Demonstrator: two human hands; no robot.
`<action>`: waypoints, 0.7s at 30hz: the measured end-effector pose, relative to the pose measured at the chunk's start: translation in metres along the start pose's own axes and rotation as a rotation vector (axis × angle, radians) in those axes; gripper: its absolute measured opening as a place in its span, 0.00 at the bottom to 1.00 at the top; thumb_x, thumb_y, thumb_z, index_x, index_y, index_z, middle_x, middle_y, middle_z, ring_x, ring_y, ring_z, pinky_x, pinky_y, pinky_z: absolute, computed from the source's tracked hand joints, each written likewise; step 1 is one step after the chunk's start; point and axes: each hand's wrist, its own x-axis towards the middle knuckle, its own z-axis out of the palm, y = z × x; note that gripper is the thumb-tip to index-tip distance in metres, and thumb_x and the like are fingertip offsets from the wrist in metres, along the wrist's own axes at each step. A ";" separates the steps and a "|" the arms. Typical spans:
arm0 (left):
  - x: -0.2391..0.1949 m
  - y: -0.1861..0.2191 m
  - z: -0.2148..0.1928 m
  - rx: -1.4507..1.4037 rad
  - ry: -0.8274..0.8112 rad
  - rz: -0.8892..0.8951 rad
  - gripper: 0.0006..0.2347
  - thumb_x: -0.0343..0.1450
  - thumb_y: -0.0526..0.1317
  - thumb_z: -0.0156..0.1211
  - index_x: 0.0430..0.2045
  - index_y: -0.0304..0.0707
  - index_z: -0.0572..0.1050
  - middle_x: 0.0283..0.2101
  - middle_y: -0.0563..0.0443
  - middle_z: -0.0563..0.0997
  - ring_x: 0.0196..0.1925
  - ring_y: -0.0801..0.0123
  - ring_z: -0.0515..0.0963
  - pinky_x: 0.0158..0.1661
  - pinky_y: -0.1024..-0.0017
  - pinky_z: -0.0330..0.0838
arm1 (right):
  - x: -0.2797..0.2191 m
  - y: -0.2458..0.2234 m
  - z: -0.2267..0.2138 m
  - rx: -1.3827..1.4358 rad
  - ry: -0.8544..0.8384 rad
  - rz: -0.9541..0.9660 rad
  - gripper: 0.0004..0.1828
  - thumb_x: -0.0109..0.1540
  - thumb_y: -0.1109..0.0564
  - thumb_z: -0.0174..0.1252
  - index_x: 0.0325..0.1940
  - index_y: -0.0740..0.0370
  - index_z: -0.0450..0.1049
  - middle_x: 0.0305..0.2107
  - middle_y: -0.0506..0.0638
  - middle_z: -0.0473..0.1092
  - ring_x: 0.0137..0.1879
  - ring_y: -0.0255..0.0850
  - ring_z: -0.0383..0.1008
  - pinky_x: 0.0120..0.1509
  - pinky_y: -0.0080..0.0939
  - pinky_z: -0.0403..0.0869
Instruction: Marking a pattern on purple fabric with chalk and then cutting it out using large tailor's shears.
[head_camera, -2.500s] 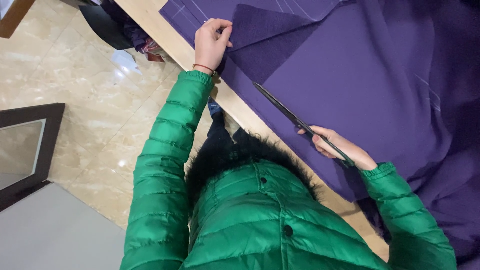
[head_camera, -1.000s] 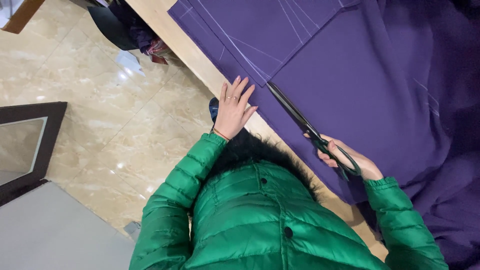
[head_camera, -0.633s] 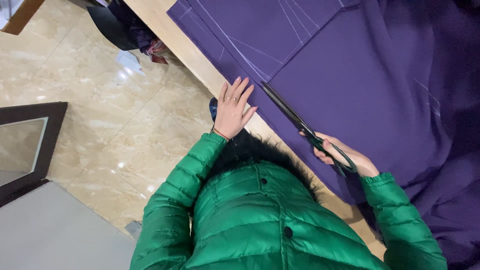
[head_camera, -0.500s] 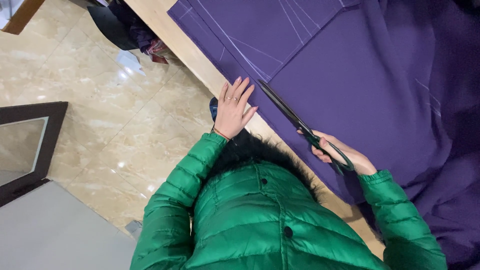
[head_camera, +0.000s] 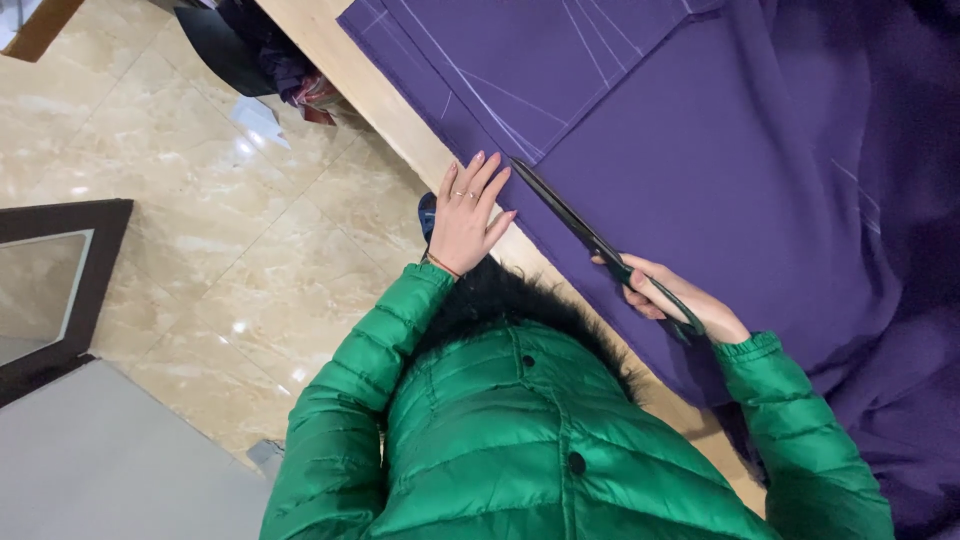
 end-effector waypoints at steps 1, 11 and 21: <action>0.000 0.000 0.000 0.002 0.001 -0.001 0.24 0.78 0.55 0.52 0.68 0.49 0.65 0.74 0.52 0.61 0.78 0.65 0.54 0.75 0.55 0.38 | 0.000 -0.001 0.001 0.000 0.011 0.001 0.40 0.70 0.34 0.36 0.78 0.61 0.53 0.22 0.45 0.57 0.20 0.30 0.62 0.20 0.30 0.64; -0.004 -0.002 0.003 -0.059 0.038 0.010 0.19 0.79 0.53 0.50 0.64 0.49 0.69 0.74 0.52 0.62 0.78 0.63 0.56 0.75 0.51 0.38 | -0.024 0.005 0.010 -0.024 -0.002 -0.013 0.42 0.67 0.30 0.39 0.77 0.60 0.55 0.25 0.45 0.60 0.23 0.29 0.62 0.22 0.30 0.64; -0.008 0.022 0.015 -0.363 0.074 0.524 0.11 0.73 0.52 0.63 0.31 0.47 0.80 0.36 0.54 0.84 0.47 0.68 0.85 0.66 0.59 0.68 | -0.030 0.029 -0.018 0.204 0.383 -0.244 0.35 0.69 0.27 0.37 0.58 0.62 0.60 0.26 0.49 0.55 0.22 0.34 0.58 0.21 0.30 0.63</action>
